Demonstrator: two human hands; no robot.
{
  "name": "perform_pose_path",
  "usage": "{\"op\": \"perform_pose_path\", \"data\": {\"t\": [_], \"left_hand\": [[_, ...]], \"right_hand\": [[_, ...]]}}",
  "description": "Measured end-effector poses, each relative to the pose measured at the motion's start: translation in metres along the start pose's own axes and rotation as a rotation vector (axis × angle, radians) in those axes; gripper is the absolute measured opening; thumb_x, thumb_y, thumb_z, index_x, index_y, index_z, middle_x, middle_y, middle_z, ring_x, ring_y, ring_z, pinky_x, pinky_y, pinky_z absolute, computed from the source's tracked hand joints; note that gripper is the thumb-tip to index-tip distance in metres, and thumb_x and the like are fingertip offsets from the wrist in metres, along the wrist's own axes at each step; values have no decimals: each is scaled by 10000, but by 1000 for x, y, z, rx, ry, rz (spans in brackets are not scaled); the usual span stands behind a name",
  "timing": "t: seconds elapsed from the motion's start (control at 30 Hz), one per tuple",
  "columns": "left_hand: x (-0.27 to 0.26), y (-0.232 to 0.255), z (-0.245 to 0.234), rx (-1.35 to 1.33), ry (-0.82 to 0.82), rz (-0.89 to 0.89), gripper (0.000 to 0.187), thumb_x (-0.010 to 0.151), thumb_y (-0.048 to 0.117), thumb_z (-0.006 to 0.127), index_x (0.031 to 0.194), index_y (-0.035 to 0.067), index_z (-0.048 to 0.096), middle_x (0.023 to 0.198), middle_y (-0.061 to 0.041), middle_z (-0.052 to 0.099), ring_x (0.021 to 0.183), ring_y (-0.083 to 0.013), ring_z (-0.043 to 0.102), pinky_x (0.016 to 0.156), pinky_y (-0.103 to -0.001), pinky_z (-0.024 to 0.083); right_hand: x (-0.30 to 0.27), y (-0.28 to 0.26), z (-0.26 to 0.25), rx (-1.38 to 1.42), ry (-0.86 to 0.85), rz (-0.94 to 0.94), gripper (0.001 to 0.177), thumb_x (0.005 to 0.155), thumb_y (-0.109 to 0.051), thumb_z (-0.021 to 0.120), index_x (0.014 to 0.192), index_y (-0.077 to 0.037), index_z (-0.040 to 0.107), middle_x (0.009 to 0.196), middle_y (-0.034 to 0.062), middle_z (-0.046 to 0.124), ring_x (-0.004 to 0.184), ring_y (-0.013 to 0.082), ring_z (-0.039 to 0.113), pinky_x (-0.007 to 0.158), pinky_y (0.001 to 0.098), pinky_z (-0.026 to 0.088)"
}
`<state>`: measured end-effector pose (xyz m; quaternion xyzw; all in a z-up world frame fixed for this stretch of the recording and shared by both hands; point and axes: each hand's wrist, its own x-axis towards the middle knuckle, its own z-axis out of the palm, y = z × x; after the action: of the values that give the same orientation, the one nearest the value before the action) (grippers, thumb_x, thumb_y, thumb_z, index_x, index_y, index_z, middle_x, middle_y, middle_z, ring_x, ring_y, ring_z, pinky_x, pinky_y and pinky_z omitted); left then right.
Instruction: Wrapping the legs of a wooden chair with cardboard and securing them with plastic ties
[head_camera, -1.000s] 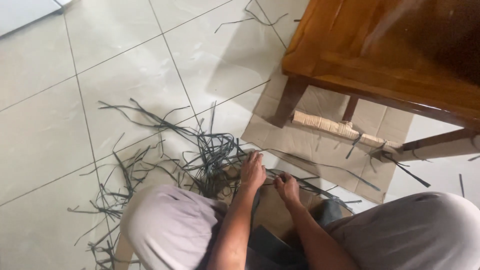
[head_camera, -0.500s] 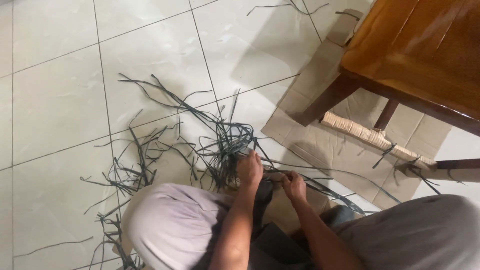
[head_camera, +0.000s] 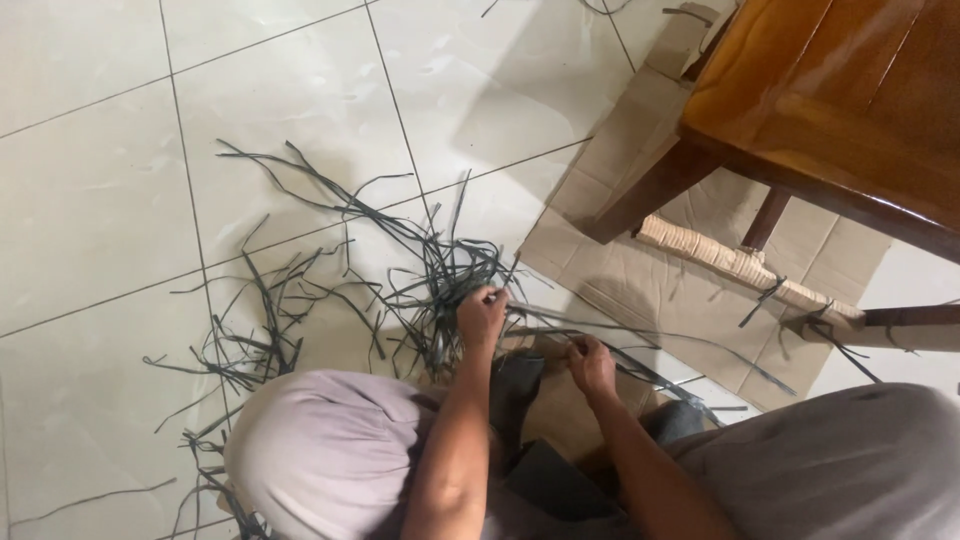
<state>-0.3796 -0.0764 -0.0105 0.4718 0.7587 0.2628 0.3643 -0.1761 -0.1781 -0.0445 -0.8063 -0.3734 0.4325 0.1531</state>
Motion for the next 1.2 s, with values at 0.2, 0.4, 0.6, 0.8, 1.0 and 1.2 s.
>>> {"op": "perform_pose_path", "data": {"t": [0.2, 0.4, 0.6, 0.8, 1.0, 1.2], "left_hand": [[11, 38, -16, -473, 120, 150, 251, 881, 354, 844, 992, 139, 779, 840, -64, 679, 818, -169, 652, 756, -375, 536], [1, 113, -56, -1011, 77, 128, 137, 981, 172, 715, 1011, 40, 694, 759, -18, 599, 724, -67, 480, 659, -271, 381], [3, 133, -57, -1134, -29, 162, 237, 1031, 208, 692, 1193, 35, 696, 1055, -189, 728, 881, -136, 612, 769, -361, 553], [7, 100, -27, -679, -105, 82, 175, 937, 304, 763, 1031, 158, 784, 786, -83, 724, 680, -129, 678, 653, -346, 595], [5, -5, 8, 123, -208, 115, 421, 940, 517, 564, 1120, 191, 760, 979, -109, 755, 945, -378, 723, 805, -578, 598], [-11, -11, -12, 112, 60, 115, 400, 1059, 425, 468, 1129, 146, 746, 1034, -165, 752, 912, -355, 741, 776, -532, 616]], "right_hand": [[16, 16, 10, 47, -8, -9, 386, 880, -458, 686, 1158, -201, 759, 1024, 97, 784, 1079, 334, 710, 988, 473, 529], [0, -2, 5, 96, 22, -68, 307, 910, -374, 687, 1106, -151, 765, 853, 63, 785, 889, 252, 766, 890, 421, 555], [-25, -29, -24, 187, 42, -97, 290, 942, -351, 636, 1085, -131, 758, 853, 82, 788, 895, 297, 757, 871, 450, 547], [-33, -42, -36, 271, 75, -140, 323, 939, -397, 634, 1060, -124, 756, 846, 118, 771, 918, 343, 737, 864, 472, 532], [-34, -33, -28, 174, 53, -104, 309, 919, -404, 653, 1071, -162, 771, 838, 94, 786, 948, 345, 740, 877, 474, 535], [-14, -13, -7, 97, 46, -93, 327, 900, -415, 660, 1078, -159, 761, 851, 89, 793, 973, 326, 740, 903, 481, 537]]}}
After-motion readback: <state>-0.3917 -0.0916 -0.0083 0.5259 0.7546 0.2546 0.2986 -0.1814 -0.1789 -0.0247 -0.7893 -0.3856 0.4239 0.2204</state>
